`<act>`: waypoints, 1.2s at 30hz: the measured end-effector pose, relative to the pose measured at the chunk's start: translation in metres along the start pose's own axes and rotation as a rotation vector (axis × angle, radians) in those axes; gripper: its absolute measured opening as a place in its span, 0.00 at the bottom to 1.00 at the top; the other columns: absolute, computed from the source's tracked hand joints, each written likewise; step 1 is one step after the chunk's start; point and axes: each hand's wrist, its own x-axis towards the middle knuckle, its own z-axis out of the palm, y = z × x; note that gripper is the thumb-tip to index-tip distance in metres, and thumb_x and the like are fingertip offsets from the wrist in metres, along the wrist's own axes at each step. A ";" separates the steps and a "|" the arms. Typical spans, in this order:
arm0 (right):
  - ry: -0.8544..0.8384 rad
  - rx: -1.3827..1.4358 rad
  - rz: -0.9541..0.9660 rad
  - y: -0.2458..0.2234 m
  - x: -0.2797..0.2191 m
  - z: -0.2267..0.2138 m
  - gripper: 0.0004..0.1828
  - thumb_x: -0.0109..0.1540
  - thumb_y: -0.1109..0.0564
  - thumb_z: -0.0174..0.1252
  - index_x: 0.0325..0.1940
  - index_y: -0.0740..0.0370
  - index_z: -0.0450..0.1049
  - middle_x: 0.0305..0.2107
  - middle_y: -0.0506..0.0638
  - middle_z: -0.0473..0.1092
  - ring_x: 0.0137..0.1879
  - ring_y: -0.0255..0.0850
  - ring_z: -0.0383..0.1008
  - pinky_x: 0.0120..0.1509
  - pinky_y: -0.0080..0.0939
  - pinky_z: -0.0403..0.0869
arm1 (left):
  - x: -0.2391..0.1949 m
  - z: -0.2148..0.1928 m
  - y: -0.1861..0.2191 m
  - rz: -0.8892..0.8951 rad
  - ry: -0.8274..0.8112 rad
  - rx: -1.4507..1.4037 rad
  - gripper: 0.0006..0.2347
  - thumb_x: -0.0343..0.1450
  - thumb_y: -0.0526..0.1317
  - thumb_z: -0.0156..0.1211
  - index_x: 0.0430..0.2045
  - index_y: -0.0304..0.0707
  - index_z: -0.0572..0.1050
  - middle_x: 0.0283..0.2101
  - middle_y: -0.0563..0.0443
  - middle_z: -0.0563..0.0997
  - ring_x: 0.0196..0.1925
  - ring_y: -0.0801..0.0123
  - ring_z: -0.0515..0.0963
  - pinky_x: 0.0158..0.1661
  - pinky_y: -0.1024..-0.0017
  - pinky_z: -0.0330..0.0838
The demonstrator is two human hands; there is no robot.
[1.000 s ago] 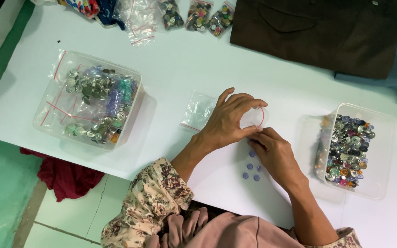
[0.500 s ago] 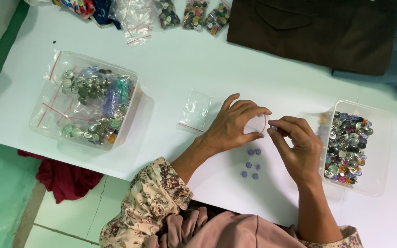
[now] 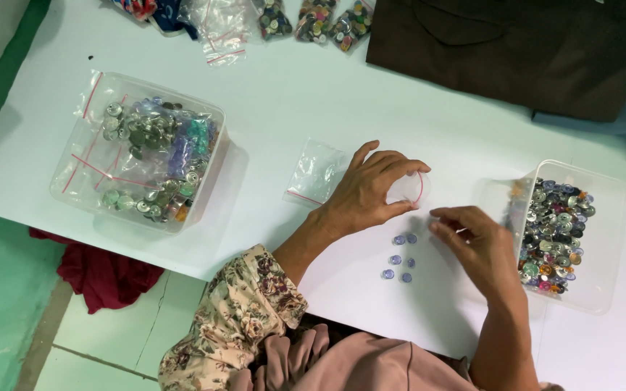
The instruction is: The person is sorting through a container of various buttons, selecting specific ones to arrange on the table and then pack into small plastic zip-lock bags.
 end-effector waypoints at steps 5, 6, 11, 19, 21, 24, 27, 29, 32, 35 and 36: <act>-0.093 -0.113 0.024 -0.022 -0.015 0.024 0.14 0.58 0.57 0.70 0.46 0.62 0.83 0.38 0.60 0.77 0.41 0.51 0.81 0.44 0.47 0.80 | -0.001 0.002 0.001 0.005 0.003 -0.004 0.28 0.64 0.44 0.75 0.58 0.48 0.70 0.48 0.55 0.79 0.62 0.63 0.74 0.72 0.45 0.47; -0.108 -0.153 0.003 -0.029 -0.014 0.028 0.13 0.57 0.60 0.70 0.46 0.64 0.83 0.38 0.60 0.76 0.42 0.52 0.81 0.44 0.46 0.82 | 0.001 0.002 0.001 0.006 0.005 -0.002 0.28 0.64 0.44 0.75 0.58 0.48 0.70 0.48 0.56 0.79 0.62 0.64 0.74 0.72 0.46 0.47; -0.164 -0.251 -0.066 -0.044 -0.014 0.051 0.09 0.59 0.64 0.65 0.44 0.65 0.83 0.36 0.59 0.76 0.41 0.50 0.82 0.42 0.43 0.83 | 0.000 0.002 -0.002 0.010 0.024 0.020 0.28 0.63 0.44 0.75 0.58 0.50 0.70 0.47 0.56 0.79 0.61 0.64 0.74 0.72 0.46 0.49; -0.133 -0.161 -0.129 -0.029 -0.012 0.045 0.09 0.58 0.66 0.66 0.42 0.66 0.84 0.33 0.58 0.76 0.37 0.48 0.82 0.40 0.41 0.83 | 0.000 0.002 0.001 0.036 0.040 0.010 0.28 0.62 0.43 0.75 0.57 0.49 0.71 0.46 0.55 0.79 0.60 0.63 0.75 0.71 0.46 0.49; 0.015 -0.108 -0.190 -0.025 -0.015 0.035 0.08 0.57 0.65 0.69 0.41 0.63 0.84 0.33 0.55 0.76 0.37 0.48 0.81 0.39 0.41 0.81 | 0.000 0.002 0.001 0.014 -0.004 0.006 0.28 0.63 0.45 0.75 0.58 0.50 0.70 0.47 0.55 0.80 0.60 0.63 0.75 0.72 0.46 0.48; 0.151 -0.086 -0.221 -0.010 -0.017 0.012 0.09 0.58 0.63 0.71 0.42 0.58 0.85 0.34 0.49 0.77 0.36 0.38 0.78 0.41 0.34 0.79 | -0.002 0.002 0.003 0.019 -0.035 -0.028 0.28 0.64 0.44 0.75 0.59 0.50 0.70 0.47 0.55 0.80 0.60 0.62 0.76 0.72 0.44 0.48; 0.220 -0.008 -0.248 -0.019 -0.014 0.001 0.10 0.60 0.66 0.70 0.45 0.63 0.84 0.34 0.53 0.76 0.36 0.39 0.77 0.42 0.34 0.78 | -0.003 0.005 0.009 0.026 -0.077 -0.072 0.28 0.64 0.45 0.74 0.58 0.50 0.70 0.47 0.54 0.80 0.59 0.61 0.76 0.72 0.43 0.47; 0.240 0.010 -0.257 -0.024 -0.011 0.005 0.10 0.60 0.67 0.70 0.46 0.64 0.83 0.35 0.56 0.76 0.37 0.40 0.77 0.42 0.36 0.79 | -0.004 0.007 0.013 0.037 -0.098 -0.092 0.27 0.64 0.44 0.74 0.59 0.50 0.70 0.47 0.54 0.80 0.59 0.61 0.77 0.72 0.43 0.48; 0.246 0.040 -0.279 -0.030 -0.010 0.009 0.11 0.60 0.67 0.70 0.47 0.67 0.82 0.37 0.58 0.75 0.39 0.41 0.77 0.42 0.38 0.79 | -0.006 0.011 0.014 0.042 -0.126 -0.107 0.27 0.65 0.44 0.73 0.59 0.50 0.69 0.46 0.54 0.80 0.57 0.61 0.78 0.71 0.44 0.49; 0.240 0.044 -0.280 -0.028 -0.012 0.008 0.12 0.61 0.68 0.69 0.49 0.69 0.82 0.38 0.61 0.75 0.40 0.43 0.77 0.43 0.39 0.79 | -0.005 0.010 0.011 0.039 -0.126 -0.114 0.27 0.65 0.44 0.73 0.59 0.50 0.69 0.46 0.53 0.81 0.56 0.61 0.80 0.71 0.44 0.50; 0.247 0.040 -0.265 -0.025 -0.015 0.006 0.12 0.62 0.69 0.68 0.49 0.71 0.81 0.39 0.62 0.75 0.40 0.44 0.77 0.43 0.41 0.80 | -0.005 0.009 0.012 0.039 -0.125 -0.124 0.27 0.65 0.44 0.73 0.59 0.50 0.69 0.46 0.53 0.81 0.56 0.61 0.80 0.71 0.44 0.50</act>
